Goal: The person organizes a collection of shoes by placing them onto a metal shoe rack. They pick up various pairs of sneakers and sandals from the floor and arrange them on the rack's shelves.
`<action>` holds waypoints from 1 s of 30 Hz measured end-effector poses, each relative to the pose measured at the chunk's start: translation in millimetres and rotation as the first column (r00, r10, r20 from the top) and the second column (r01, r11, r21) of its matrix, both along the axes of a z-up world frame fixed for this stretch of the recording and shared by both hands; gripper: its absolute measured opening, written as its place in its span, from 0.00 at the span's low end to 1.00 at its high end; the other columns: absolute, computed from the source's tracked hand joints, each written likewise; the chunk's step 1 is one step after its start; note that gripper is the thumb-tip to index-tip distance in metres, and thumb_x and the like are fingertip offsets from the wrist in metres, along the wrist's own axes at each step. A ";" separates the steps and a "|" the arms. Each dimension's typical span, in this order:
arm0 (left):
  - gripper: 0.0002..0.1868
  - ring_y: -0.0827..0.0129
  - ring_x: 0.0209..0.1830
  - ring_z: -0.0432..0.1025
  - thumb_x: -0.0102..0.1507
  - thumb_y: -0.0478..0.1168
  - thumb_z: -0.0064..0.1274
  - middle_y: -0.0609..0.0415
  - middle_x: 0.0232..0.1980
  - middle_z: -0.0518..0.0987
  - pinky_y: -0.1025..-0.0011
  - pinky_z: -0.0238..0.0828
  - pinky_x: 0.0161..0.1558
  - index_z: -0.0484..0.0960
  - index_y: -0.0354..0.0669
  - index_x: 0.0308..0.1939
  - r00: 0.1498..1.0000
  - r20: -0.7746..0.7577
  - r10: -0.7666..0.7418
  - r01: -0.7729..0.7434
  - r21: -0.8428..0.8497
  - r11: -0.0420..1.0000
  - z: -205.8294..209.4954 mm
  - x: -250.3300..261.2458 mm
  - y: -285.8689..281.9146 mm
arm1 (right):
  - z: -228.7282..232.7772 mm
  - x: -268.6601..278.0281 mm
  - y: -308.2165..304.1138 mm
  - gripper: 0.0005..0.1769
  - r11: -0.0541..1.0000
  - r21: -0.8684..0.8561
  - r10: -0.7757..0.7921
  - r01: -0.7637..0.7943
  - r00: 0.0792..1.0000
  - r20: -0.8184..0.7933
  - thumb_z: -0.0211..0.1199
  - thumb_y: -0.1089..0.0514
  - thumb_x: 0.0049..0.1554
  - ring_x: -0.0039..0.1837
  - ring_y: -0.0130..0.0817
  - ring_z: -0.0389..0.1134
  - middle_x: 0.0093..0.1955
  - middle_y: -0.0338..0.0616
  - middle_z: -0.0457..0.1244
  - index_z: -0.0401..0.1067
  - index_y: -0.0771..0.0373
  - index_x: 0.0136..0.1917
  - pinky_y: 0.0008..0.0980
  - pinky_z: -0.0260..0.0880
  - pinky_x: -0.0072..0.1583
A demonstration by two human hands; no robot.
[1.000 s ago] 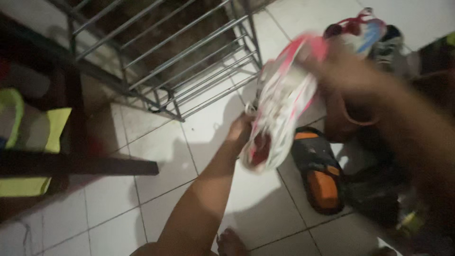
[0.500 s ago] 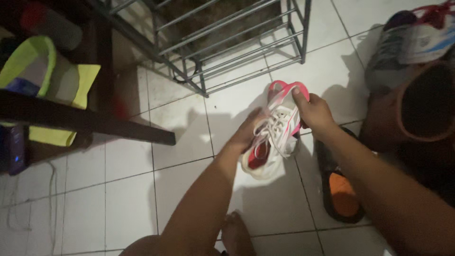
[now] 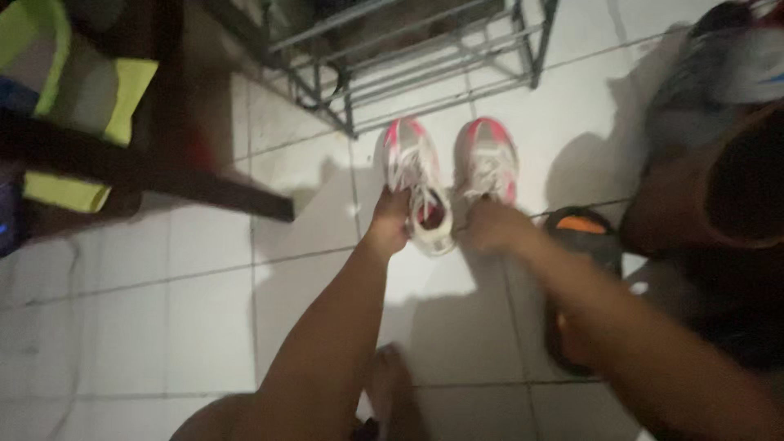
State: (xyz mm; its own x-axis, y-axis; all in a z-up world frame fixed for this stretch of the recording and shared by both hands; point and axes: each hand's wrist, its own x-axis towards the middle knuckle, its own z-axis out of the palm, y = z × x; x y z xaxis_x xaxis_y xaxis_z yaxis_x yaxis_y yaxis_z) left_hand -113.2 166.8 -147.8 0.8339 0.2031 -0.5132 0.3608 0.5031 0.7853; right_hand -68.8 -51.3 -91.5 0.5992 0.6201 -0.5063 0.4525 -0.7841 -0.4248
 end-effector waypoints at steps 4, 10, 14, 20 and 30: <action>0.29 0.61 0.60 0.73 0.67 0.38 0.50 0.50 0.61 0.77 0.63 0.73 0.57 0.61 0.44 0.72 0.994 0.070 -0.089 0.083 0.078 0.993 -36.2 -10.3 -2.9 | 19.0 -40.5 -3.2 0.21 0.989 -0.041 -0.128 0.141 0.962 0.241 0.63 0.47 0.51 0.60 0.50 0.69 0.53 0.51 0.69 0.75 0.59 0.55 0.54 0.68 0.58; 0.33 0.40 0.61 0.68 0.69 0.43 0.53 0.27 0.62 0.72 0.55 0.65 0.61 0.62 0.24 0.72 0.968 -0.059 -0.244 0.117 0.966 0.231 -65.2 -11.6 -24.3 | 1.4 -43.4 -14.9 0.18 0.986 -0.082 -0.090 0.144 0.883 0.460 0.56 0.46 0.58 0.63 0.47 0.61 0.57 0.49 0.66 0.75 0.58 0.52 0.53 0.61 0.60; 0.17 0.48 0.55 0.74 0.64 0.47 0.53 0.41 0.55 0.81 0.54 0.70 0.57 0.81 0.36 0.47 0.945 -0.145 -0.292 0.064 0.960 -0.272 15.5 -32.2 -61.2 | -28.7 -33.5 -24.4 0.13 0.987 0.097 -0.160 0.128 0.780 0.605 0.53 0.57 0.56 0.63 0.46 0.61 0.55 0.46 0.67 0.76 0.60 0.50 0.51 0.63 0.54; 0.32 0.55 0.42 0.79 0.53 0.57 0.66 0.43 0.42 0.81 0.56 0.66 0.54 0.78 0.36 0.50 0.599 -0.681 -0.422 0.604 0.730 -0.320 93.6 -49.2 -75.0 | -36.2 -26.1 -20.5 0.12 0.994 0.012 -0.096 0.105 0.847 0.523 0.52 0.58 0.59 0.57 0.43 0.68 0.50 0.45 0.69 0.75 0.58 0.51 0.50 0.63 0.57; 0.34 0.52 0.47 0.79 0.60 0.33 0.52 0.43 0.49 0.83 0.53 0.64 0.60 0.65 0.43 0.72 0.807 -0.343 -0.480 0.256 0.937 -0.239 30.8 -34.4 -72.7 | -14.8 -36.4 -10.4 0.14 0.991 0.033 -0.133 0.131 0.901 0.414 0.53 0.57 0.57 0.62 0.44 0.68 0.56 0.47 0.68 0.73 0.55 0.56 0.62 0.64 0.63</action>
State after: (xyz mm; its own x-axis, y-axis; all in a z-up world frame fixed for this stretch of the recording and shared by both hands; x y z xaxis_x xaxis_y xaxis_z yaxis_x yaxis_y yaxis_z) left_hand -147.7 94.1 -117.0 0.9981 -0.0159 -0.0597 0.0023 -0.9563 0.2925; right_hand -105.3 -61.7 -106.4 0.8305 0.5228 -0.1921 0.4811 -0.8472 -0.2255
